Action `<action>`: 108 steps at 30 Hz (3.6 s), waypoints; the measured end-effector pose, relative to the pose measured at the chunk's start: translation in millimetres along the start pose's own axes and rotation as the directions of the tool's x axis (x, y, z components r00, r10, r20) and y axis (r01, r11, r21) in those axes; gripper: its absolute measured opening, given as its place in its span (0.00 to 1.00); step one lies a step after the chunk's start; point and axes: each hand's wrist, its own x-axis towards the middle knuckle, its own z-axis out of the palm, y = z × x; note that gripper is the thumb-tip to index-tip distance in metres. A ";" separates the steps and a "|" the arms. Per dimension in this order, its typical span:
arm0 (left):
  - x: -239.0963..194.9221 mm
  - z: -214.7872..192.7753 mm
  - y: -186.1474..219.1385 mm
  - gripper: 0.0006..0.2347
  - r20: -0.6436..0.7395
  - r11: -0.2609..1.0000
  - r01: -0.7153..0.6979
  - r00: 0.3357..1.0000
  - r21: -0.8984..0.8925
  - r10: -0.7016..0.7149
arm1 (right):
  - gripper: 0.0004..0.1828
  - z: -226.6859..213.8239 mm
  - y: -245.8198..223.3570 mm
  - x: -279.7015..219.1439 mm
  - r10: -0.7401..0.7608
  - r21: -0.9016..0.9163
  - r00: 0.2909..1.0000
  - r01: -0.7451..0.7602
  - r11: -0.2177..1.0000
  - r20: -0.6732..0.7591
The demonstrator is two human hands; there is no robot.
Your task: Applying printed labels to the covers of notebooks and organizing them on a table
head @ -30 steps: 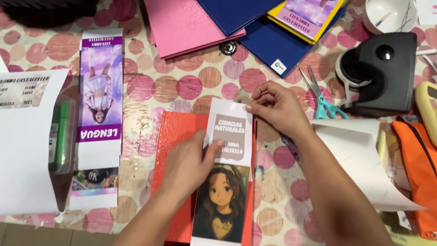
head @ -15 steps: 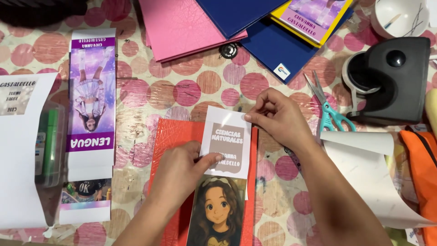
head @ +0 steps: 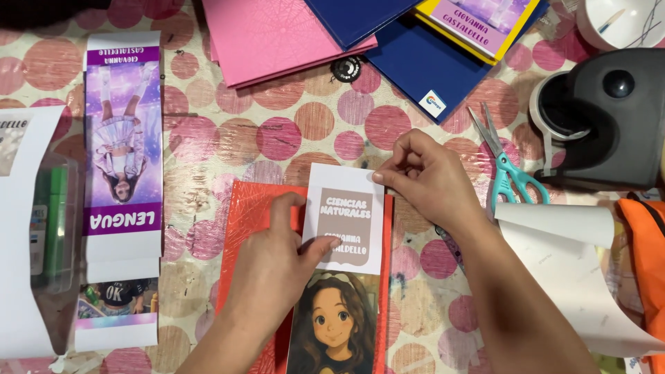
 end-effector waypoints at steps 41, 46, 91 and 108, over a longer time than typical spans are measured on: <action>-1.9 11.3 -10.3 0.21 -0.042 0.986 -0.135 0.989 0.101 0.140 | 0.19 6.1 -10.9 -0.4 0.097 -0.082 0.995 -0.100 0.992 -0.037; -3.5 12.3 -11.3 0.23 -0.077 0.978 -0.180 0.979 0.105 0.189 | 0.18 6.1 -2.7 1.3 0.084 -0.072 0.996 -0.086 0.994 -0.031; -2.0 9.1 -8.0 0.27 -0.044 0.977 -0.176 0.982 0.119 0.182 | 0.18 6.3 -5.2 1.4 0.072 -0.070 0.997 -0.074 0.995 -0.036; 0.1 8.1 -8.6 0.30 -0.002 0.974 -0.167 0.986 0.151 0.169 | 0.19 5.8 -0.1 2.3 0.062 -0.018 0.998 -0.062 0.998 -0.016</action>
